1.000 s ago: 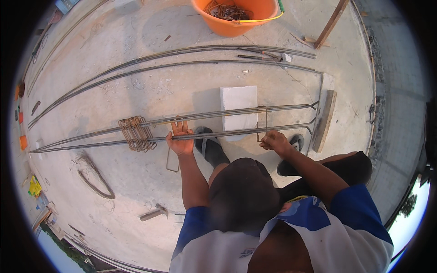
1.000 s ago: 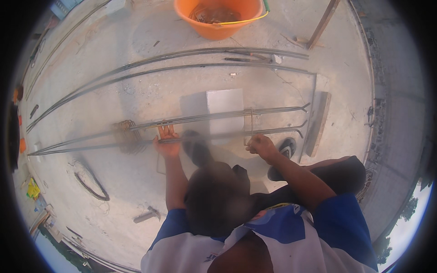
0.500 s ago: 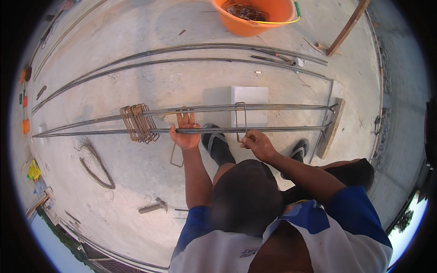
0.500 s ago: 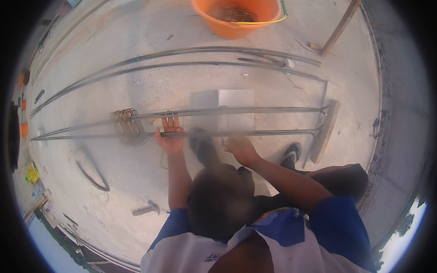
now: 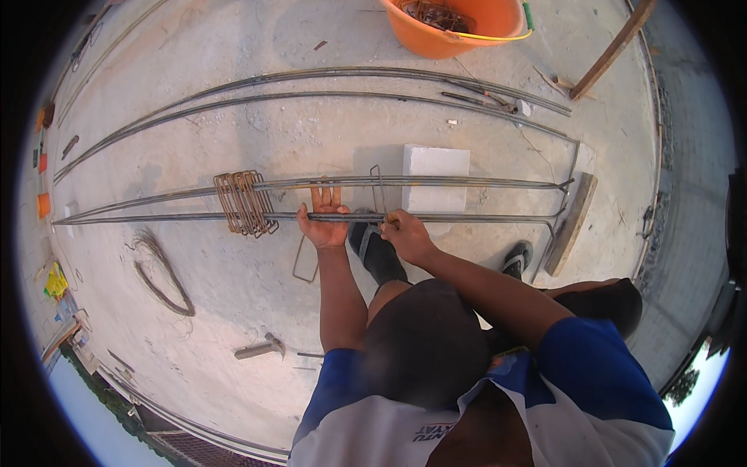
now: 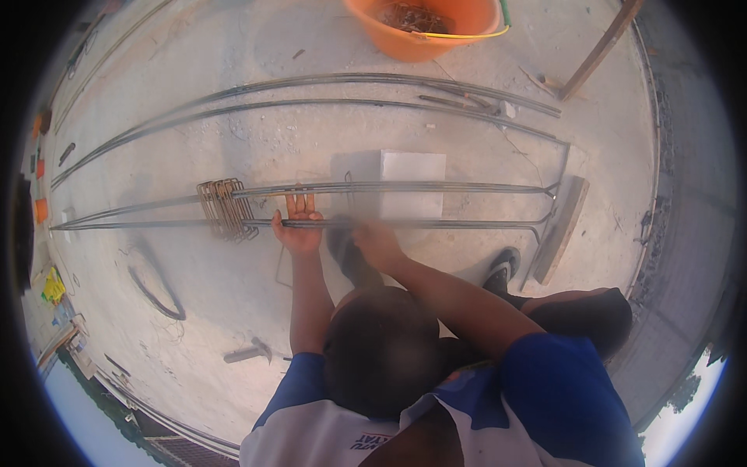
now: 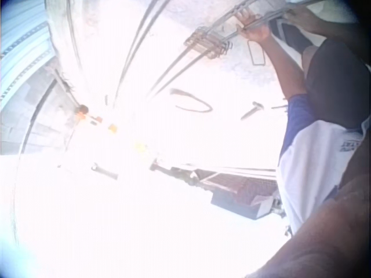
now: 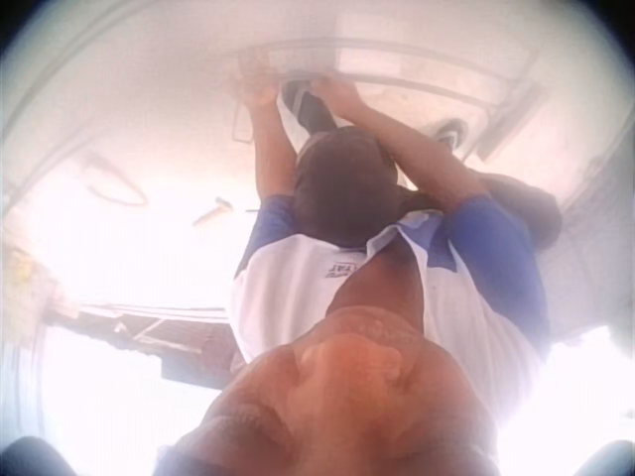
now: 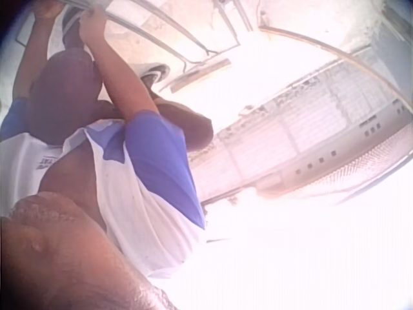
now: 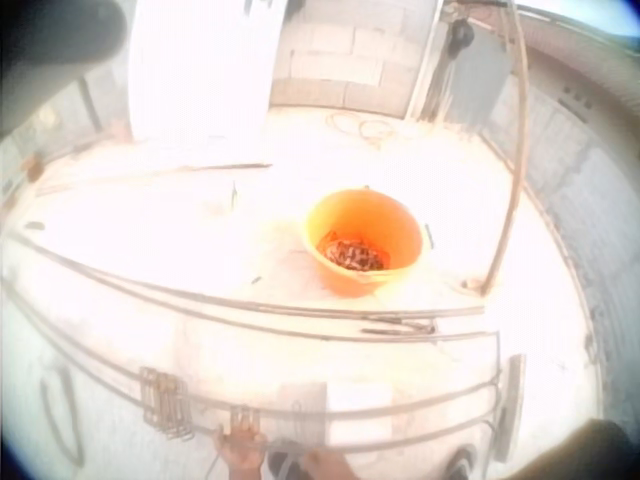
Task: The person gathers small metal stirrups from an orange bucket and places them around parallel rebar rods laid on the floor. The person then picks up a bucket and moves it aside before continuing to place stirrups along the rebar.
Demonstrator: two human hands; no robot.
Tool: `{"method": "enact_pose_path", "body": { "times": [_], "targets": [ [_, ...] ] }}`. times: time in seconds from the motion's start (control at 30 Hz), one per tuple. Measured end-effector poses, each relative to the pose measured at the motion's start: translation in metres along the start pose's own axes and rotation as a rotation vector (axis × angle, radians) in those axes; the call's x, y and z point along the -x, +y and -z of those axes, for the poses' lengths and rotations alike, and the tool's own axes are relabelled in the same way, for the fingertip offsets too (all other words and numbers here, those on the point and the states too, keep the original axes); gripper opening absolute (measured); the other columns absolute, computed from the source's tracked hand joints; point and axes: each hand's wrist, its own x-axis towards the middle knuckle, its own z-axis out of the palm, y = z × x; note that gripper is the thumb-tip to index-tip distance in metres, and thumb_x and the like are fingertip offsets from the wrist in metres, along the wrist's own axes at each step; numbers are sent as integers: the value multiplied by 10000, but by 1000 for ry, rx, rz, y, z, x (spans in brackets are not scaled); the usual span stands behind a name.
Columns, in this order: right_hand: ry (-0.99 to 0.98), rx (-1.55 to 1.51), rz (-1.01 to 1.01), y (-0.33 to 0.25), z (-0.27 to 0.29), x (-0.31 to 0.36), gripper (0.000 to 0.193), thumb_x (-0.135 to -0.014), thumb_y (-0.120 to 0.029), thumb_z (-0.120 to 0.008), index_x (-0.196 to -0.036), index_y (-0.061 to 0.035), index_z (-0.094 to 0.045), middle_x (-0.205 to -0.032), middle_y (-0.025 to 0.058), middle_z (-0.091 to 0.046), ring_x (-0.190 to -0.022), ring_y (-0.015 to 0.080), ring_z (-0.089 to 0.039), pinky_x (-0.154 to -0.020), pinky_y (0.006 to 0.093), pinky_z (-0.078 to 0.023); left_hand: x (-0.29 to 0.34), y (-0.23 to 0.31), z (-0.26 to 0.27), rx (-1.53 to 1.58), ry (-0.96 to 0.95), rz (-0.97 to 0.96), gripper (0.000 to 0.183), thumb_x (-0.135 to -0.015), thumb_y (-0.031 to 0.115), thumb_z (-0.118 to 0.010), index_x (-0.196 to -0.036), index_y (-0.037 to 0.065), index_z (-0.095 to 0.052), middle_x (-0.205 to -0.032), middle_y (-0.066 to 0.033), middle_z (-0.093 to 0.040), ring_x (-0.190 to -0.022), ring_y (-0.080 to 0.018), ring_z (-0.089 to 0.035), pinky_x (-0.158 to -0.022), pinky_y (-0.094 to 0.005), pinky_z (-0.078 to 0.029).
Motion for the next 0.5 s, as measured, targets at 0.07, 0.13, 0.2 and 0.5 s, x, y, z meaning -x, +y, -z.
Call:
{"method": "enact_pose_path", "body": {
  "times": [0.07,0.13,0.2,0.5],
  "targets": [
    [3,130,-13,-20,3,6,388,-899,-234,-618,-1154,50,-554,-962,181,-686,-863,213,-675,-779,341,-520,-1,3,10,29,-4,0,604,-864,447,-559,-1388,160,-476,-1487,-54,-424,-1381,-206,-345,-815,-374,-430],
    [40,320,-1,-44,11,22,446,-894,-253,-619,-1216,45,-539,-991,192,-686,-872,220,-675,-790,352,-524,-4,4,13,29,-9,6,596,-870,465,-556,-1374,154,-486,-1453,-49,-457,-1377,-205,-349,-826,-390,-430],
    [-23,319,13,-36,20,32,468,-889,-264,-619,-1241,32,-531,-1012,192,-685,-874,225,-675,-801,360,-526,-6,3,8,-6,63,20,573,-880,480,-551,-1344,146,-505,-1403,-49,-497,-1354,-210,-375,-843,-402,-429],
    [-157,374,-92,35,106,84,343,-881,-239,-611,-1139,-12,-609,-1031,199,-679,-981,318,-657,-870,395,-504,72,40,39,-1449,840,-81,393,-903,335,-577,-1184,61,-566,-1058,-170,-612,-1028,-303,-585,-885,-435,-458]
  ]
}}
